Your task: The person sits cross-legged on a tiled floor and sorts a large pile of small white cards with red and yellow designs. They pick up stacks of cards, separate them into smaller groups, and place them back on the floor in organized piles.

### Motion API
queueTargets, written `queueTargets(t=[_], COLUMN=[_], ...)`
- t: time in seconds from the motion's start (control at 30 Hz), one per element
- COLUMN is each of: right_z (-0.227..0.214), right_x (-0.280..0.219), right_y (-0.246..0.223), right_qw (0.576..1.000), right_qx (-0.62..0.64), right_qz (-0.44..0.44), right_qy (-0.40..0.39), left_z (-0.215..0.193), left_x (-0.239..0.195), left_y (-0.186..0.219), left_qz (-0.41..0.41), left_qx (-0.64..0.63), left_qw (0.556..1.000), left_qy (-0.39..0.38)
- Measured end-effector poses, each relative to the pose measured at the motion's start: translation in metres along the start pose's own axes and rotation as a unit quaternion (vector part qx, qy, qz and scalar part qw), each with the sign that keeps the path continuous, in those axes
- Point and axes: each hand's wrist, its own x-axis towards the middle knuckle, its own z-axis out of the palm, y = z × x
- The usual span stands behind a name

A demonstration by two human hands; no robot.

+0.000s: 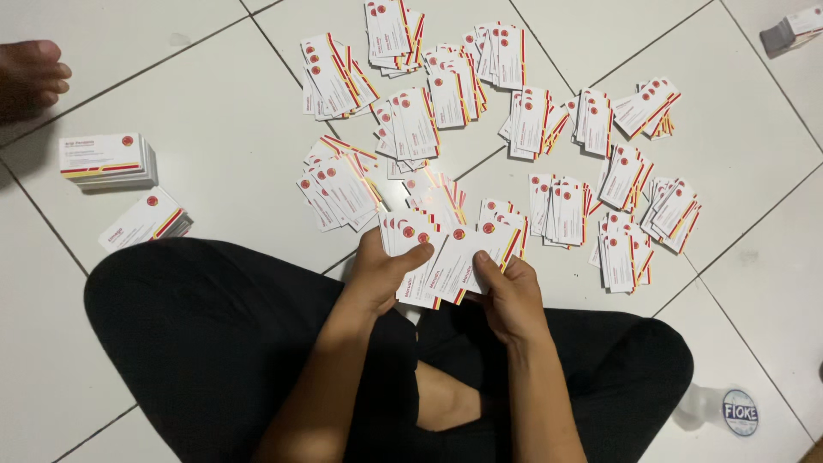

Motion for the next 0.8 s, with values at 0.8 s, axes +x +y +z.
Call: queueTargets(t=[0.8], right_z=[0.02], right_x=[-0.019], right_y=[0.029], right_qw=[0.996], right_qx=[0.026], right_qz=[-0.021], right_qy=[-0.081], left_z=[-0.017], left_x=[0.005], left_y=[-0.02], left_qz=[0.102], left_qx=[-0.003], left_qw=[0.994], left_qy=[0.043])
